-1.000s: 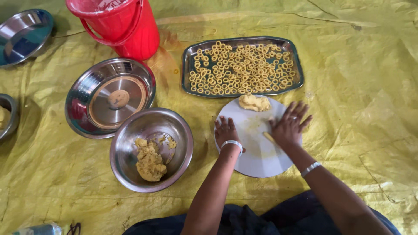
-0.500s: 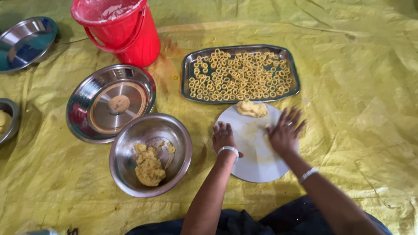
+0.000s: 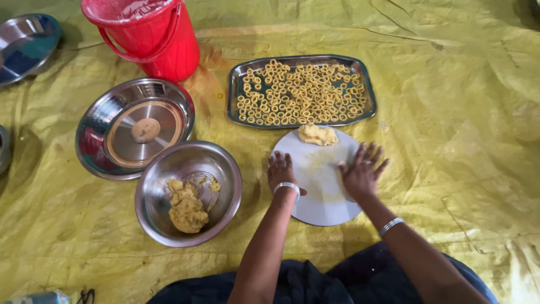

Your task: The person rolls small pieces of dough into thin ropes on a white board, then joins the ends to form rings and places them on a metal tray. The person repeats this process multiple times.

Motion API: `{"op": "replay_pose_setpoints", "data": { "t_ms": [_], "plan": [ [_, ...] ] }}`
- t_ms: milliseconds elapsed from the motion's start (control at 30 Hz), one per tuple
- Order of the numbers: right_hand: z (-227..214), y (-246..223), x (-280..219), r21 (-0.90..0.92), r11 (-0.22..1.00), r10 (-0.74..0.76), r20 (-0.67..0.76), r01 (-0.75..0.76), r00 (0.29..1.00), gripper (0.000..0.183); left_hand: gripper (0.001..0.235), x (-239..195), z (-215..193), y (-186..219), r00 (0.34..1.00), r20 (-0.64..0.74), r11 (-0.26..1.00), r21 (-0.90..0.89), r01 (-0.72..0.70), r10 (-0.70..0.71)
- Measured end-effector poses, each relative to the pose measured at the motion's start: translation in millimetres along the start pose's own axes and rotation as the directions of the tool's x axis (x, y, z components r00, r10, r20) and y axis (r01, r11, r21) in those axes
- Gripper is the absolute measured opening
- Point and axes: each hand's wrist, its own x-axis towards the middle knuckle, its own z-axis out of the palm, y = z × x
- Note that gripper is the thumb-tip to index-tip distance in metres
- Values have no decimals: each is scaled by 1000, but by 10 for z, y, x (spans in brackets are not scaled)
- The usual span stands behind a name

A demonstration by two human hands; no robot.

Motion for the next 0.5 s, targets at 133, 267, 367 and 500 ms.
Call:
{"op": "replay_pose_setpoints", "data": {
  "t_ms": [133, 267, 367, 500],
  "plan": [
    [82, -402, -498, 136, 953, -295, 195, 272, 935, 101, 146, -38, 16, -78, 1000, 19, 999, -51, -5, 6],
    [-306, -332, -602, 326, 945, -73, 220, -3, 973, 74, 117, -339, 162, -324, 980, -156, 984, -106, -143, 125],
    [-596, -176, -781, 366, 919, 42, 280, -147, 959, 51, 100, -535, 239, -442, 991, -65, 988, -90, -124, 119],
    [-720, -282, -1118, 388, 896, -229, -19, 218, 973, 40, 74, -750, 317, -390, 975, 134, 976, -150, -158, 178]
  ]
}}
